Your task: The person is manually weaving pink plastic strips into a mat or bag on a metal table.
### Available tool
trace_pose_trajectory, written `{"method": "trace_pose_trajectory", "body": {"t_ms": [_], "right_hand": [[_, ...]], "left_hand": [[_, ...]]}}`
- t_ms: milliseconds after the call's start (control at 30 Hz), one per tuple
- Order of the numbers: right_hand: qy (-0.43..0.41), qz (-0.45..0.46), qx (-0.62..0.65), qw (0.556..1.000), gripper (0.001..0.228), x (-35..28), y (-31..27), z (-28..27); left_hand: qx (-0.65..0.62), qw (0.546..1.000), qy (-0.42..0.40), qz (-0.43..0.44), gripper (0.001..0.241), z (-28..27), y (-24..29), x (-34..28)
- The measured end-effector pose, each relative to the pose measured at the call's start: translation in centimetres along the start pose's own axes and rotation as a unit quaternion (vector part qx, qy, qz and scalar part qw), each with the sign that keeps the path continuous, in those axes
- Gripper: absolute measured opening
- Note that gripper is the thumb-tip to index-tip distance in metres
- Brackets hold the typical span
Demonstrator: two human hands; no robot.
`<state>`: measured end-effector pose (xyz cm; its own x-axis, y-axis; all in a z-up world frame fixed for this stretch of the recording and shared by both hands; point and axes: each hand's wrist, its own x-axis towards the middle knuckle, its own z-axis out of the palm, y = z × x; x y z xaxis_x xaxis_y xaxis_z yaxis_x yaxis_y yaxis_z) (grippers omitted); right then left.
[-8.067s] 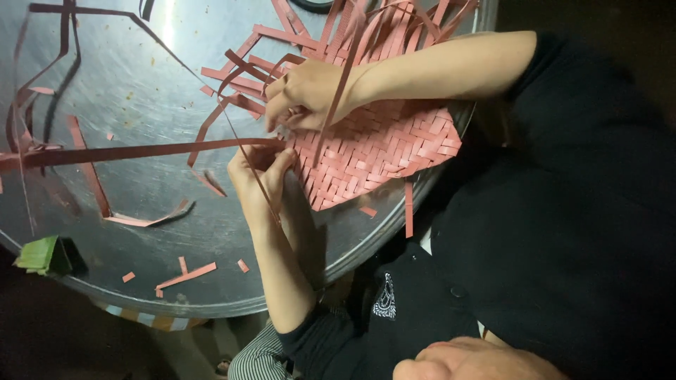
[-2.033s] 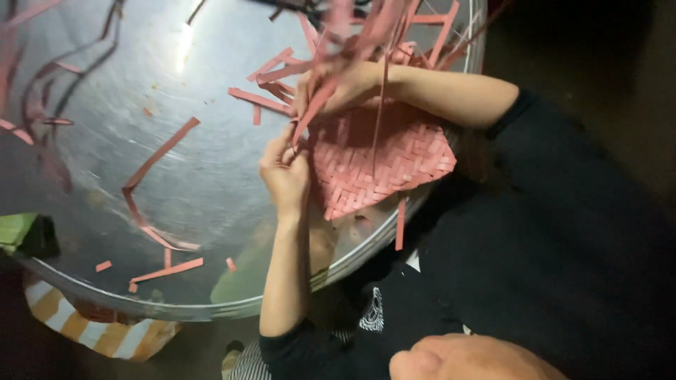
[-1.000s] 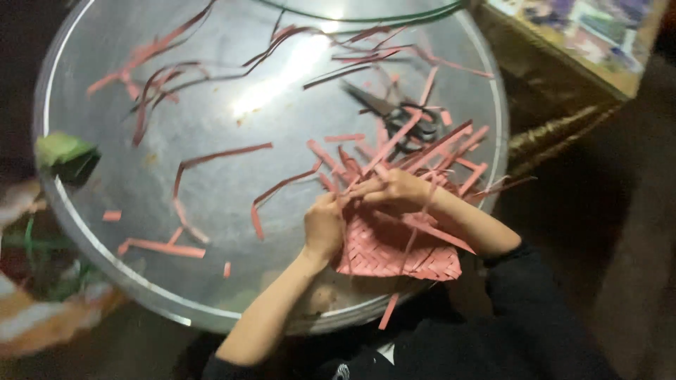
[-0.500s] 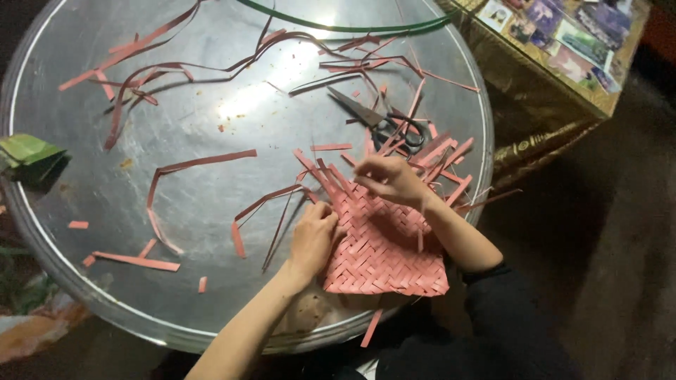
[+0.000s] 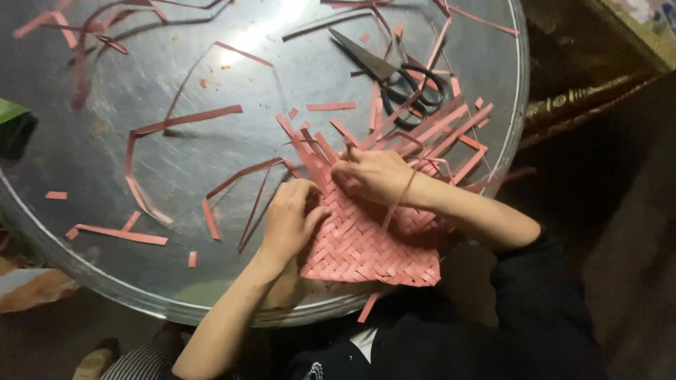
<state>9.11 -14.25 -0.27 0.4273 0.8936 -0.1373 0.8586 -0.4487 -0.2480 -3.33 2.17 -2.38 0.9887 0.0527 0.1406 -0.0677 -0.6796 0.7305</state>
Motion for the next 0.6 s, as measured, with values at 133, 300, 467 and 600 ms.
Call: {"method": "trace_pose_trajectory", "body": {"t_ms": [133,300,467,600], "right_hand": [[-0.043,0.026,0.002,0.999,0.045,0.5,-0.2,-0.4],[-0.077,0.047,0.004,0.996,0.046,0.4,-1.0,-0.9],[-0.085,0.065,0.015,0.994,0.026,0.3,-1.3,-1.0],[-0.074,0.053,-0.002,0.996,0.030,-0.1,-1.4,-1.7]], "left_hand": [[-0.012,1.000,-0.016,-0.020,0.036,-0.5,0.5,0.2],[-0.019,0.999,-0.027,-0.026,0.037,-0.4,0.2,0.5],[-0.013,1.000,-0.009,-0.022,0.039,-0.3,-0.4,0.8],[-0.007,1.000,-0.014,-0.011,0.032,-0.4,-0.4,0.8]]}}
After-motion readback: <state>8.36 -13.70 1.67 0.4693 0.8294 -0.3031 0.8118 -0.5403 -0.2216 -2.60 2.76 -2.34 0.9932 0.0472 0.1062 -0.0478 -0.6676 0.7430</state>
